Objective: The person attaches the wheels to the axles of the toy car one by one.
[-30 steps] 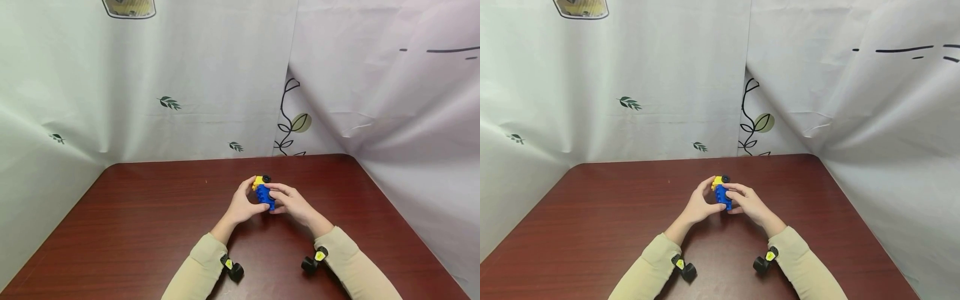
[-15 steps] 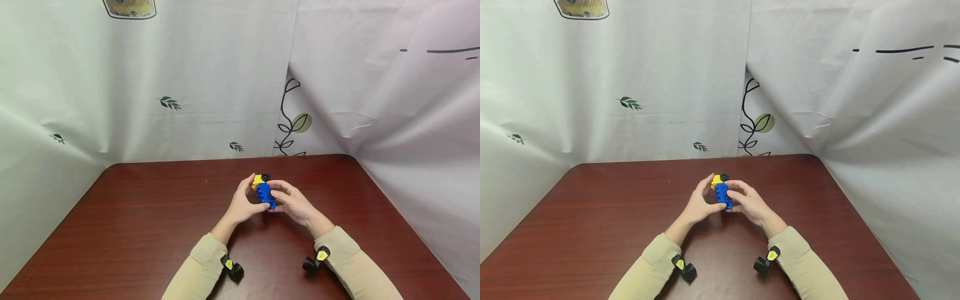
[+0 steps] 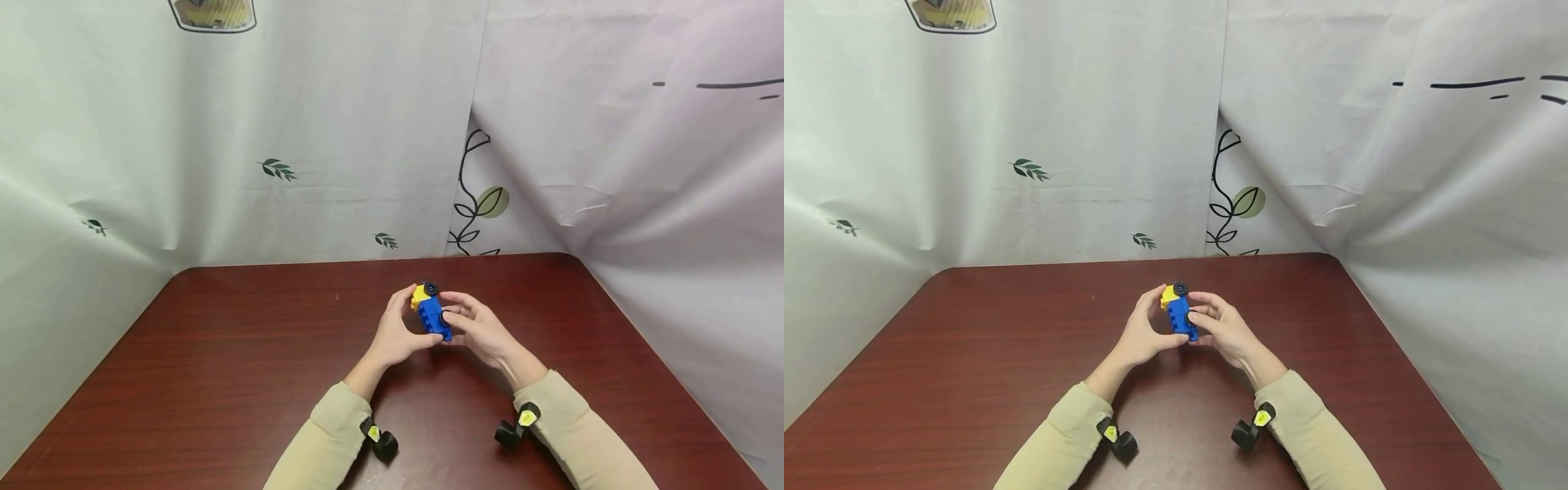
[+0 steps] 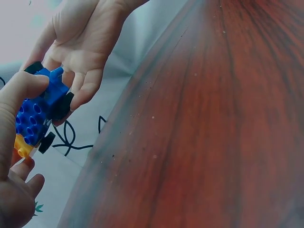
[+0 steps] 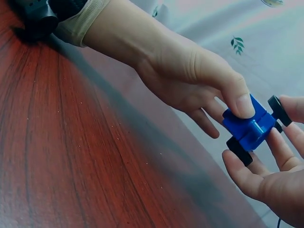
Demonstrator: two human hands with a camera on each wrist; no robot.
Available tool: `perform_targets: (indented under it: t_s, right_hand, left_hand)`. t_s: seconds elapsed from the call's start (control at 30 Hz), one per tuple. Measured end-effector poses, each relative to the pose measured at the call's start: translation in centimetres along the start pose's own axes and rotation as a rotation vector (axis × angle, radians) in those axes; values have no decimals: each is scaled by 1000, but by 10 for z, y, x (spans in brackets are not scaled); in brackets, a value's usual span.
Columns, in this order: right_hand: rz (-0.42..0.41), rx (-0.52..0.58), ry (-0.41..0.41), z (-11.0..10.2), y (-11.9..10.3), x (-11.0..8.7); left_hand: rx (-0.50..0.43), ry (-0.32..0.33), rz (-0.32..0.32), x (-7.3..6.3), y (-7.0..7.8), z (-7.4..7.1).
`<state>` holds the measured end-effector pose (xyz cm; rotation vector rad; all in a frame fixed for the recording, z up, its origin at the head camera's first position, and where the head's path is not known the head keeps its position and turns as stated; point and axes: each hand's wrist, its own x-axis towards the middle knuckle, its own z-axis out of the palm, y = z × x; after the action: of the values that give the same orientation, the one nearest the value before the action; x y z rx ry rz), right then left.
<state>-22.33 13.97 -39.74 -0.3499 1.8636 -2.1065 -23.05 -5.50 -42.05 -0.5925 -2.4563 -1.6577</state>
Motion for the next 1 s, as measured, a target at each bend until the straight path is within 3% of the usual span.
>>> perform_targets:
  t_s: [0.27,0.5,1.0]
  right_hand:
    - [8,38,9,1,3,0]
    - [9,44,20,5,3,-1]
    - [-23,-33,70,9,-3,0]
  left_hand:
    - [45,17,13,-1,1,1]
    - [65,39,-18,-3,1,1]
    - [55,64,6,1,5,1]
